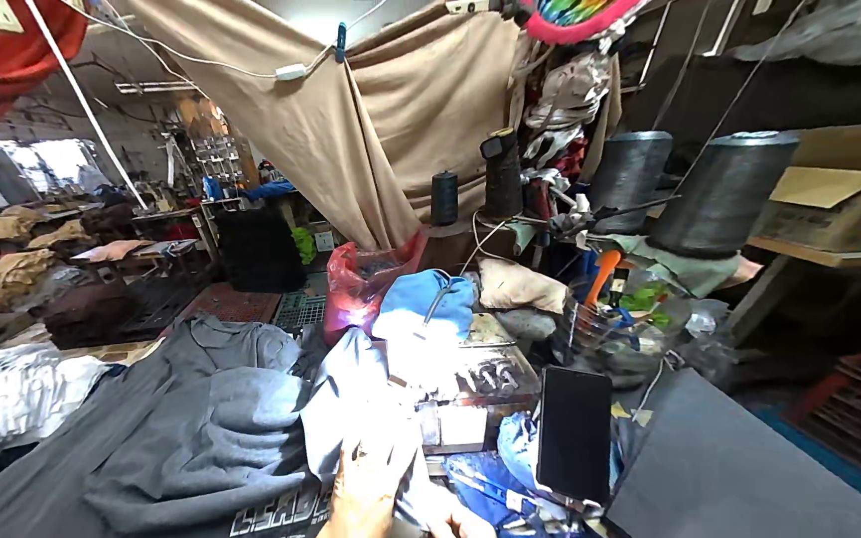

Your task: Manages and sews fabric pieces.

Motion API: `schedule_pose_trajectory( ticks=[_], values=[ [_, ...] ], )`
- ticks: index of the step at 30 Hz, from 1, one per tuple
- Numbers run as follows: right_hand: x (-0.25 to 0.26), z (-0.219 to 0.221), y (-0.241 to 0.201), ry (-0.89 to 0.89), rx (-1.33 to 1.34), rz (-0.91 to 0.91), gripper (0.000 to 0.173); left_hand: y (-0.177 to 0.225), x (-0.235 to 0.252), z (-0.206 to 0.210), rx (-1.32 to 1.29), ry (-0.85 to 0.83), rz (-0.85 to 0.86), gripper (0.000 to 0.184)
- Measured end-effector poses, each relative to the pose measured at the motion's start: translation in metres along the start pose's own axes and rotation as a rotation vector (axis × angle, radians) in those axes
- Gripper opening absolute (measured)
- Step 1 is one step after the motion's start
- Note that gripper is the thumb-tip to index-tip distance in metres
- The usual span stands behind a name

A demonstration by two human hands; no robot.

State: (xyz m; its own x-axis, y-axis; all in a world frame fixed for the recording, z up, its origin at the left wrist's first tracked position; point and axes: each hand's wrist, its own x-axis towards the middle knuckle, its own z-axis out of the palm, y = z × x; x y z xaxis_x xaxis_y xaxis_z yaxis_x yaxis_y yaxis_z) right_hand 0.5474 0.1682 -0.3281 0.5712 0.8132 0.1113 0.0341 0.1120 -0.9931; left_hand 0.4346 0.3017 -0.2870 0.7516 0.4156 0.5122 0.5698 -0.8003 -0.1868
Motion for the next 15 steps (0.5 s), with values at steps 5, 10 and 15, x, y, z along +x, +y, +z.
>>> schedule_pose_trajectory(
  ticks=[5,10,15],
  values=[
    [0.05,0.009,-0.017,0.023,-0.138,-0.034,0.012,-0.011,0.01,-0.005,-0.098,-0.025,0.025,0.064],
    [0.093,0.023,-0.025,0.082,0.004,0.158,0.013,-0.023,0.014,0.009,-0.282,0.162,0.02,0.042],
    [0.099,0.018,-0.022,0.045,-0.01,0.173,0.02,-0.021,0.027,-0.017,-0.344,0.057,0.008,0.043]
  ],
)
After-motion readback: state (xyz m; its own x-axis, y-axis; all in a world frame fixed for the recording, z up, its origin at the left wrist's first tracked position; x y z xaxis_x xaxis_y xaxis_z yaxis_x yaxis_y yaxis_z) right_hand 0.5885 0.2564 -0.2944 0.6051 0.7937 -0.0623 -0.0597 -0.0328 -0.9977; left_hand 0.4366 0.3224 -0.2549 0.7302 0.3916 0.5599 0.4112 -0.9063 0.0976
